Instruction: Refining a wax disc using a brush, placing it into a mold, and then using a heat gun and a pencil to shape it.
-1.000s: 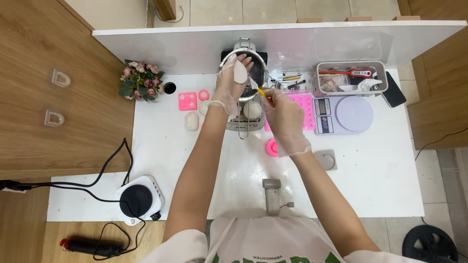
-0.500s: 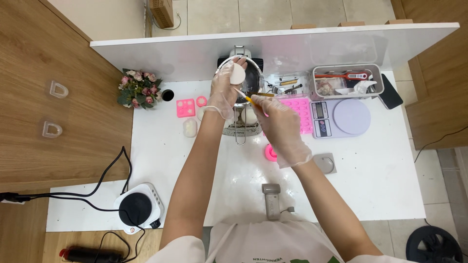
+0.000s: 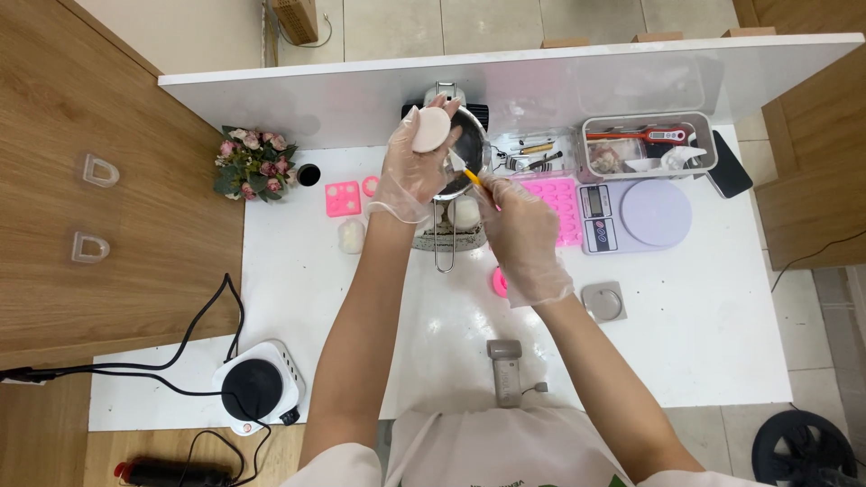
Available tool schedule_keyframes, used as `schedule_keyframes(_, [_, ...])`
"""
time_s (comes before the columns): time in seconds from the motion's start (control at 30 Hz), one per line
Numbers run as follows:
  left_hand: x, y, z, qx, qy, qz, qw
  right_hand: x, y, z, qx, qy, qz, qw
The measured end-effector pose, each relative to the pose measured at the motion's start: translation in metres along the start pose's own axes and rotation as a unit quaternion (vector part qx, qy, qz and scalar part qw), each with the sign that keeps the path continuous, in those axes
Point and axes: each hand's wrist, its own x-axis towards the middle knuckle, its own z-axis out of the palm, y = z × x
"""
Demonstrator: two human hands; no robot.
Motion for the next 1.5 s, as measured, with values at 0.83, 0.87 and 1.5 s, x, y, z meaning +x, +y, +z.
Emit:
schedule_keyframes(0.83, [-0.067, 0.038, 0.075, 0.045, -0.101, 0.038, 0.993, 0.019, -0.011, -0.010, -0.100, -0.031, -0.080, 0.991])
schedule_keyframes(0.87, [-0.068, 0.037, 0.079, 0.053, -0.084, 0.061, 0.993, 0.018, -0.017, -0.016, -0.064, 0.026, -0.116, 0.991])
schedule_keyframes(1.5, [-0.047, 0.020, 0.071, 0.028, -0.017, 0.156, 0.987, 0.000, -0.034, -0.016, -0.027, 0.058, -0.127, 0.990])
